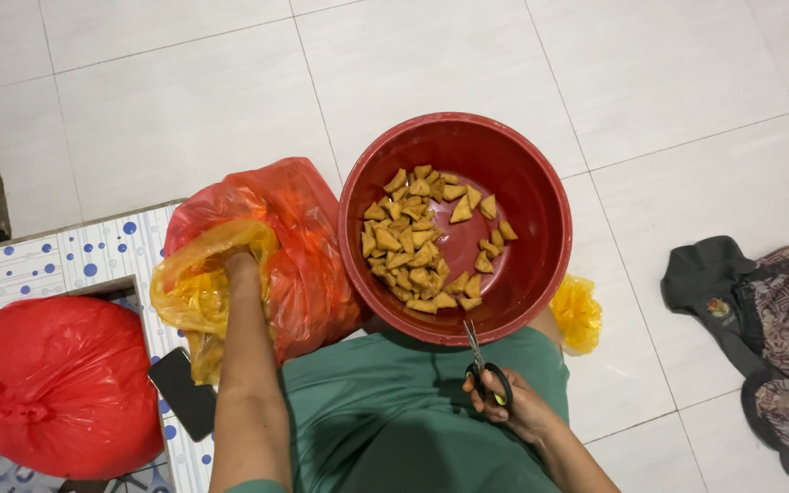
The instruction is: The person sits on the floor and uses scissors to cut fried dough pieces from a plastic bag into smaller pieces, placing them into a red bowl. They repeatedly reach into the bag, cut individual pieces, and deposit them into the bowl.
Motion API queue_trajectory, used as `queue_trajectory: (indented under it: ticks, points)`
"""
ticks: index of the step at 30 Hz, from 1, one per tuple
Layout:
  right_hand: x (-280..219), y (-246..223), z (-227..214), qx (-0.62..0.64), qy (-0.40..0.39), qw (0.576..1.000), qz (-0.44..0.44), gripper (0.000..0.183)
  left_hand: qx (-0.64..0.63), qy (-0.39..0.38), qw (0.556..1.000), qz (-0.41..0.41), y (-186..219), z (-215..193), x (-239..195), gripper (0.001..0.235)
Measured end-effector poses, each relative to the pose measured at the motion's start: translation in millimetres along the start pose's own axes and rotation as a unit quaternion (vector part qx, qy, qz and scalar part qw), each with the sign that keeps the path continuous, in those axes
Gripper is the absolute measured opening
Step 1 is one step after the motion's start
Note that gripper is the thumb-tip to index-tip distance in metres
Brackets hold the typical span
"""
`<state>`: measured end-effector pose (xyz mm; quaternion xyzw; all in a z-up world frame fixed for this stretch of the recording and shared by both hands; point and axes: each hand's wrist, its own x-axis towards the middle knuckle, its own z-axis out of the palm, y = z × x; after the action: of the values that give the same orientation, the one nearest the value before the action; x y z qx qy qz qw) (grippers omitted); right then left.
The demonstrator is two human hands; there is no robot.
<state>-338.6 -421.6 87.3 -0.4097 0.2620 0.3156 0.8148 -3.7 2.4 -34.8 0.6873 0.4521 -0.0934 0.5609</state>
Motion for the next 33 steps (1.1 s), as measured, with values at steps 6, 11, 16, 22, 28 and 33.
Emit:
queue_trajectory:
  ticks: [6, 11, 16, 22, 28, 33]
  points:
    - [-6, -3, 3, 0.014, 0.012, 1.0, -0.001, 0.048, 0.472, -0.056, 0.877, 0.077, -59, 8, 124, 0.059]
    - [-6, 0, 0, 0.024, 0.018, 1.0, -0.002, 0.048, 0.298, -0.012, 0.95, 0.095, -54, 3, 104, 0.045]
    - [-6, 0, -7, 0.018, 0.004, 1.0, -0.01, 0.048, 0.408, -0.023, 0.902, 0.138, -48, -27, 94, 0.039]
    - [-3, 1, -10, 0.024, 0.003, 1.0, -0.006, 0.048, 0.317, 0.048, 0.891, 0.321, -28, -94, 65, 0.029]
    - [0, 3, -8, 0.021, -0.023, 0.999, -0.022, 0.047, 0.055, -0.007, 0.947, 0.315, -24, -123, -44, 0.025]
    - [-3, -7, 8, -0.072, -0.033, 0.995, -0.067, 0.042, -0.131, -0.241, 0.941, 0.199, -32, -76, -173, 0.032]
